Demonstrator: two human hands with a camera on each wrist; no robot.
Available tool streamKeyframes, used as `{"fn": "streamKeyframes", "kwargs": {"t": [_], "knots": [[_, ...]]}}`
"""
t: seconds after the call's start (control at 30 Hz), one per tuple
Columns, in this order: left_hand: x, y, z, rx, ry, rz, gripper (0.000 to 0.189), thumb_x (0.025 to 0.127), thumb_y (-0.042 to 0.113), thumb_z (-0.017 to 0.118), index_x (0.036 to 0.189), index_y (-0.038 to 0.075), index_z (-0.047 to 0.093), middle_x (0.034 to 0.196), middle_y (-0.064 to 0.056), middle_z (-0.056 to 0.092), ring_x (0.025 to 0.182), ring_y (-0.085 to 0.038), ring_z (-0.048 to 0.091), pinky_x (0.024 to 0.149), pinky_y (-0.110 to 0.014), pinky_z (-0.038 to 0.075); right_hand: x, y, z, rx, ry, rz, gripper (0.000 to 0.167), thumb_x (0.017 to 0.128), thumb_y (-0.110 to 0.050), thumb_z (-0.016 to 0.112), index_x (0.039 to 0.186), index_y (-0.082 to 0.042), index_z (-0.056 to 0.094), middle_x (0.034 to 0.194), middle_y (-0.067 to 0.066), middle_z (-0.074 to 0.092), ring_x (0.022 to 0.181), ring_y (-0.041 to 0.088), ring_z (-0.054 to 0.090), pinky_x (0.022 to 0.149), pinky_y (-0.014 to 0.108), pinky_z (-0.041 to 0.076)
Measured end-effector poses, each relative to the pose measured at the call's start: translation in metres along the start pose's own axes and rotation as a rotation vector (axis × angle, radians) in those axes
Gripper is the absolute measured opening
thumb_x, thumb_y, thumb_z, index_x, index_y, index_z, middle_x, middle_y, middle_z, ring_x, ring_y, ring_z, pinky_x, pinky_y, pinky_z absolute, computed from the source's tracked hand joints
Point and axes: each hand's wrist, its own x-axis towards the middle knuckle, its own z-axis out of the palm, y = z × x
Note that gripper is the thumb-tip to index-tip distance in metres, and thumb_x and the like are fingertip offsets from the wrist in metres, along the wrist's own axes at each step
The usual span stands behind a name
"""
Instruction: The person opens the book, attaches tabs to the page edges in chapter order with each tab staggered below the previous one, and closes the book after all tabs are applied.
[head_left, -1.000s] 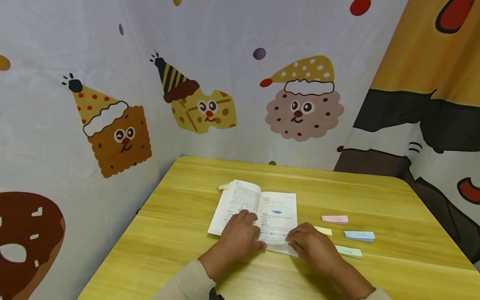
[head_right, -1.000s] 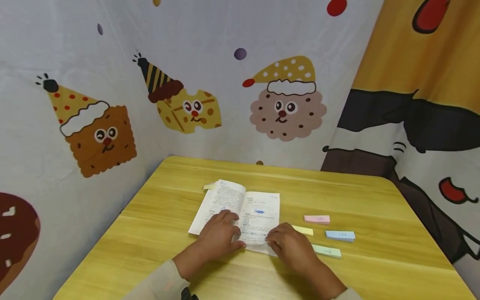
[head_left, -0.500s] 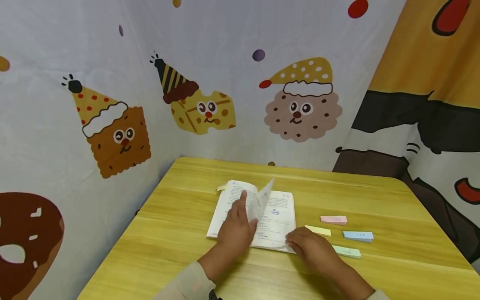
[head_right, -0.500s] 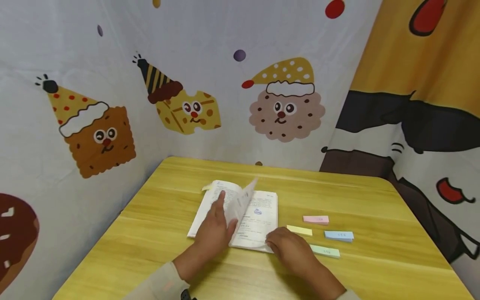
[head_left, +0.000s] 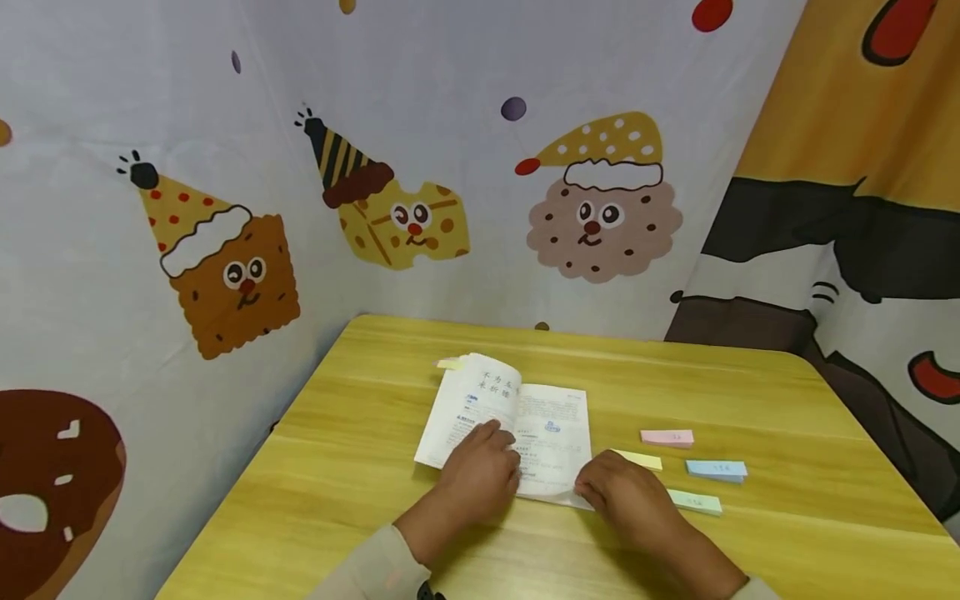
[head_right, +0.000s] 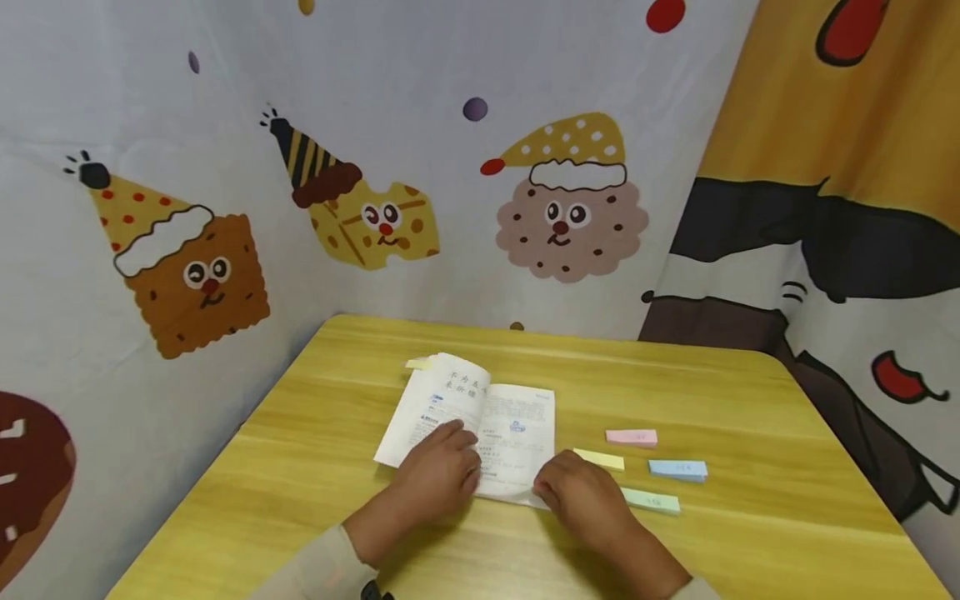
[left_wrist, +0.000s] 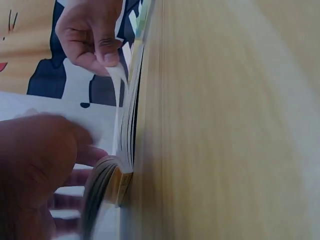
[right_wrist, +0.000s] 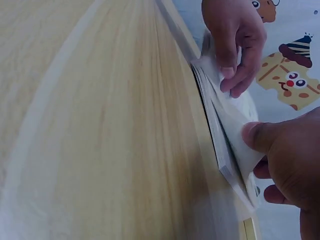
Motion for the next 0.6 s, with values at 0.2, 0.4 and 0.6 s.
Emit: {"fn": "streamKeyframes", "kwargs": {"t": [0.2,0.4,0.6], "knots": [[-0.0020,-0.0003,0.0016,-0.041,-0.035,-0.065,0.042,0.086,0.064,0.072,0.094,0.024,0.079,0.120,-0.003,0.062,0.116,-0.025,0.052,0.104,-0.035,0.043,0.0017,0.0014,0.0016,0.003,0.068,-0.022,0.022,0.080,-0.019,0.089,0.086,-0.025,0.069,0.091,-0.017,0.064,0.088,0.002,0.059,0.069,0.026,0.053],[-0.0008,-0.0006,0.0015,-0.004,-0.028,-0.019,0.033,0.093,0.056,0.069,0.088,0.025,0.080,0.123,-0.002,0.063,0.120,-0.025,0.052,0.107,-0.039,0.041,0.0012,0.0005,0.0023,0.007,0.125,0.044,0.040,0.074,-0.019,0.094,0.104,-0.019,0.068,0.110,-0.008,0.066,0.100,0.012,0.063,0.068,0.028,0.056],[-0.0009,0.0015,-0.0004,0.003,-0.072,-0.026,0.040,0.086,0.063,0.073,0.093,0.024,0.080,0.126,-0.002,0.059,0.125,-0.027,0.048,0.110,-0.042,0.039,0.0008,-0.0017,0.0009,0.036,0.138,0.122,0.052,0.071,-0.020,0.096,0.105,-0.019,0.057,0.124,-0.001,0.057,0.097,0.017,0.063,0.059,0.025,0.051]]}}
